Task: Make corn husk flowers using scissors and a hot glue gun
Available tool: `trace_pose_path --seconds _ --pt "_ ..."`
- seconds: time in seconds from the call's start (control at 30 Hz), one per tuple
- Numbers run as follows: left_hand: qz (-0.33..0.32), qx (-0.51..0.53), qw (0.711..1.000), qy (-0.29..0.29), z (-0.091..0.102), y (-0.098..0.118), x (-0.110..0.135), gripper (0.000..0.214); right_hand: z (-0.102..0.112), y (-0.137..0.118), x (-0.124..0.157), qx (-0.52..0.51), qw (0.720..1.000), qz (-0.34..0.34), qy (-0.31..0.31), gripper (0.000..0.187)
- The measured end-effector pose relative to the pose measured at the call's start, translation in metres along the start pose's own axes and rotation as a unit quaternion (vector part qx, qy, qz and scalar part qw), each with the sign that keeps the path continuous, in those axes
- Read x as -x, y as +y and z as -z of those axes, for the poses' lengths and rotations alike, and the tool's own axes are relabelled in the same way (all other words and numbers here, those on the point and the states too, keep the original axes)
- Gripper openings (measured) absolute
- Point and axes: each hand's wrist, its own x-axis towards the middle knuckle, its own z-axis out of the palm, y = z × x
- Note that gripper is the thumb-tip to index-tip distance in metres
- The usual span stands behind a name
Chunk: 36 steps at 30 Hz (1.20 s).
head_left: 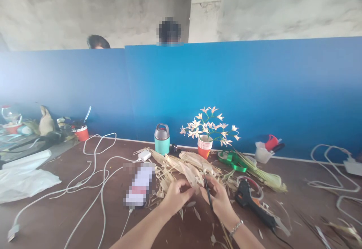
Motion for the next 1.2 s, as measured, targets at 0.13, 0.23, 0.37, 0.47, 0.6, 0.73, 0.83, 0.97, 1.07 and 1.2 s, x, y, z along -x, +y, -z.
trace_pose_path --seconds 0.13,0.23,0.37,0.47,0.6,0.73,0.83,0.97,1.07,1.2 --pt "-0.017 -0.032 0.999 -0.002 0.0 0.0 0.0 0.017 0.0 -0.002 0.001 -0.013 1.0 -0.004 0.001 0.043" --pt "-0.028 -0.05 0.998 0.006 0.001 0.001 0.0 0.017 0.001 0.001 0.0 -0.006 1.0 0.001 0.004 0.042" --pt "-0.046 -0.083 0.995 0.022 0.002 0.002 0.0 0.016 0.002 0.008 -0.001 0.025 0.999 0.033 0.013 0.036" --pt "-0.052 -0.073 0.996 0.011 0.001 0.0 0.0 0.015 0.002 0.015 -0.001 0.042 0.998 0.052 0.002 0.033" --pt "-0.058 -0.017 0.998 -0.021 0.001 -0.002 0.0 0.016 0.002 0.019 -0.001 0.038 0.998 0.056 -0.008 0.034" --pt "-0.038 -0.013 0.999 0.002 0.0 -0.003 0.0 0.014 0.003 0.017 -0.001 0.04 0.998 0.048 -0.006 0.034" --pt "-0.035 -0.037 0.998 0.026 0.001 -0.001 -0.001 0.015 0.002 0.014 -0.001 0.045 0.998 0.042 0.001 0.034" --pt "-0.021 -0.043 0.998 0.05 0.002 0.003 -0.001 0.018 0.001 0.007 0.0 0.032 0.999 0.034 0.005 0.035" --pt "0.002 0.008 0.998 0.058 0.003 0.004 -0.001 0.017 0.001 0.002 0.0 0.026 0.999 0.024 0.01 0.037" --pt "0.017 0.07 0.993 0.098 0.007 0.003 -0.003 0.018 0.0 -0.001 0.001 0.012 1.0 0.009 -0.011 0.035"
